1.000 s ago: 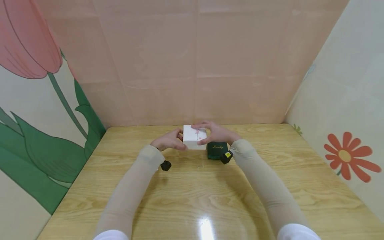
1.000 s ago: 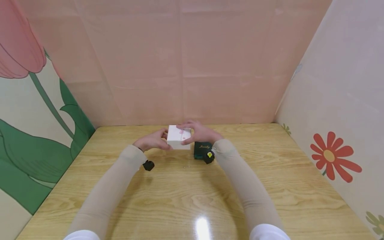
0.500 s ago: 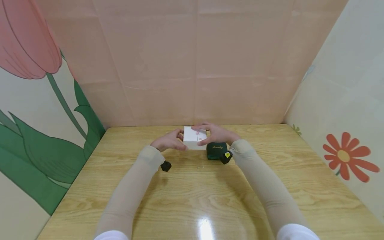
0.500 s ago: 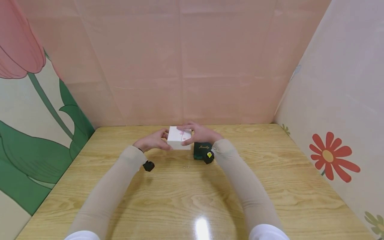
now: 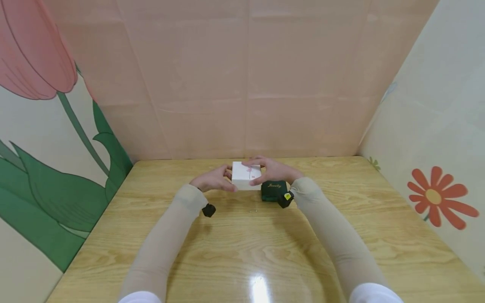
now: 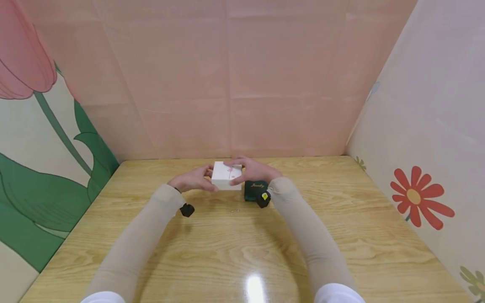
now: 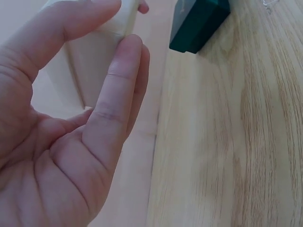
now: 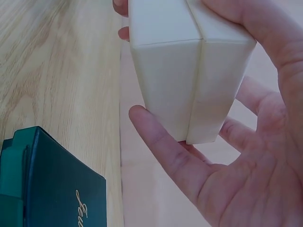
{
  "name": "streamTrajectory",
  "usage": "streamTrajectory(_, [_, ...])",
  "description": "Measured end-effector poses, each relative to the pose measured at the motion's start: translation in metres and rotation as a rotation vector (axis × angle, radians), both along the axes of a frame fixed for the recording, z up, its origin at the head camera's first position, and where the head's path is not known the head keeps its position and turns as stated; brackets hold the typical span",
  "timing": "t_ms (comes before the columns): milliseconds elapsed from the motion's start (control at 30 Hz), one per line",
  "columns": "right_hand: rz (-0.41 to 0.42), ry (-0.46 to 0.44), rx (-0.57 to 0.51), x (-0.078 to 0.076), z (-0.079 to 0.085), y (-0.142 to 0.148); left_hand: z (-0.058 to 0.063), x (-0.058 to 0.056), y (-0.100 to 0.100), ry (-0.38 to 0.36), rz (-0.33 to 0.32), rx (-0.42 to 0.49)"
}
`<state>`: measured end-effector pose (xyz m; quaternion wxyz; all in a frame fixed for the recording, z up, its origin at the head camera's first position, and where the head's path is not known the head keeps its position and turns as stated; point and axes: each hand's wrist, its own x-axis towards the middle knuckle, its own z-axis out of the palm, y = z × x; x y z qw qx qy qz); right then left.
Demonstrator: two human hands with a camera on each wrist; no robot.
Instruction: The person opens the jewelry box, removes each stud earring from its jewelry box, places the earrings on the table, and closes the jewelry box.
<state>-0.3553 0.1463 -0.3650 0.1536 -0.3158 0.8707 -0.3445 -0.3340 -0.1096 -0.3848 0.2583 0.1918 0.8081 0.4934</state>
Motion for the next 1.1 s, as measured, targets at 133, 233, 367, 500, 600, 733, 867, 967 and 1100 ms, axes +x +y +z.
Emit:
streamTrajectory(133, [0.003, -0.006, -0.008, -0.001, 0.000, 0.001, 0.002, -0.001, 0.000, -0.024, -0.016, 0.017])
streamTrajectory(233, [0.000, -0.014, -0.015, 0.000, 0.000, 0.002, 0.004, -0.001, 0.000, -0.032, -0.017, 0.036])
streamTrajectory(367, [-0.008, -0.031, -0.025, 0.001, 0.000, 0.003, 0.006, 0.000, 0.000, -0.031, 0.002, 0.044])
streamTrajectory(500, [-0.010, -0.040, -0.034, 0.002, 0.001, 0.003, 0.008, 0.001, 0.003, -0.025, 0.025, 0.046])
streamTrajectory(600, [-0.012, -0.038, -0.029, 0.002, 0.001, 0.003, 0.008, 0.001, 0.005, -0.018, 0.038, 0.051])
streamTrajectory(733, [-0.023, -0.047, -0.019, 0.003, 0.002, 0.002, 0.008, -0.001, 0.005, -0.006, 0.047, 0.050])
streamTrajectory(867, [-0.033, -0.063, -0.011, 0.002, 0.003, 0.001, 0.008, -0.003, 0.004, 0.010, 0.044, 0.036])
streamTrajectory(967, [-0.031, -0.057, -0.004, 0.000, 0.003, 0.000, 0.012, -0.004, 0.003, 0.022, 0.045, 0.017])
streamTrajectory(1100, [0.004, -0.045, -0.035, -0.004, 0.005, -0.004, 0.018, -0.008, 0.001, 0.039, 0.047, 0.000])
